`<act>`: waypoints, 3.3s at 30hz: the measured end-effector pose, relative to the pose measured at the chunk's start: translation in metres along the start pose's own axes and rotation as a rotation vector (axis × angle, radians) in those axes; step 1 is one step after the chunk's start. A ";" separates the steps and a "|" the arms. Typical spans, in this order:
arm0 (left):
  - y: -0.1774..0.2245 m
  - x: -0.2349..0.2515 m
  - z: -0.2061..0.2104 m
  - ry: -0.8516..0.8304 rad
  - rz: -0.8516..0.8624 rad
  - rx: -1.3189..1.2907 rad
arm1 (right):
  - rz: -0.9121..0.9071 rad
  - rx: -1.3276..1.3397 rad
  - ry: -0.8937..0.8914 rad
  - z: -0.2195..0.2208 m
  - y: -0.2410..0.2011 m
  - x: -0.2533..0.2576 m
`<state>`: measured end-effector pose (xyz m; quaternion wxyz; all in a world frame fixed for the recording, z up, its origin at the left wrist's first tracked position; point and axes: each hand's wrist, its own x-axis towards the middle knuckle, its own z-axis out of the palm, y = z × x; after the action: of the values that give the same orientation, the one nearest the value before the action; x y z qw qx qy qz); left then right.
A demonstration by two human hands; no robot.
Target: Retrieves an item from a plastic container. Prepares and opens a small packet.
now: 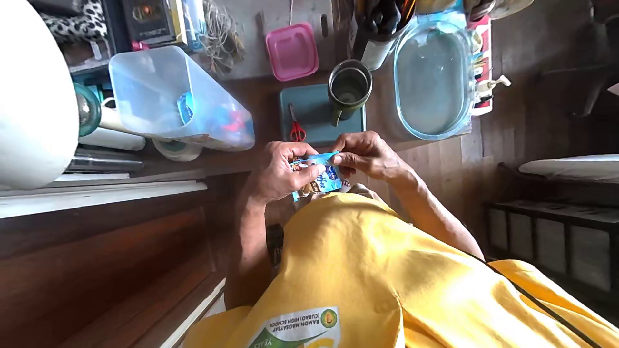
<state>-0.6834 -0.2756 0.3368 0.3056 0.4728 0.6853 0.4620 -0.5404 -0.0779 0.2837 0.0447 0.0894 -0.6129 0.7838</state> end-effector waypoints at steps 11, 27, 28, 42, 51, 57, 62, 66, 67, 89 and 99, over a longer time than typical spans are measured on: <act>0.017 0.003 0.009 0.012 -0.002 0.071 | -0.053 -0.111 -0.050 -0.012 -0.011 -0.006; 0.020 0.020 0.022 -0.203 0.158 -0.054 | -0.255 -0.433 -0.246 -0.025 -0.038 -0.011; 0.019 0.021 0.025 -0.205 0.189 -0.175 | -0.286 -0.395 -0.238 -0.024 -0.041 -0.013; 0.024 0.023 0.078 0.039 0.156 -0.809 | -0.508 -0.463 -0.112 -0.031 -0.054 -0.027; 0.023 0.026 0.068 0.038 0.227 -0.500 | -0.268 -0.316 -0.098 -0.042 -0.058 -0.035; 0.037 0.025 0.056 0.094 0.238 -0.294 | -0.218 -0.134 -0.043 -0.044 -0.051 -0.039; 0.041 0.023 0.059 0.177 0.180 -0.278 | -0.195 -0.046 0.015 -0.036 -0.048 -0.038; 0.049 0.020 0.057 0.209 0.104 -0.191 | -0.158 -0.044 0.042 -0.033 -0.047 -0.038; 0.051 0.020 0.056 0.202 0.085 -0.165 | -0.143 -0.038 0.053 -0.032 -0.047 -0.038; 0.055 0.019 0.059 0.067 0.129 0.081 | -0.142 -0.378 -0.082 -0.034 -0.057 -0.042; 0.043 0.015 0.059 -0.076 0.177 0.209 | -0.198 -0.895 -0.275 -0.028 -0.063 -0.042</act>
<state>-0.6230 -0.2357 0.3536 0.2383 0.5778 0.6733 0.3949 -0.4907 -0.0338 0.3293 0.0715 0.2223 -0.8790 0.4158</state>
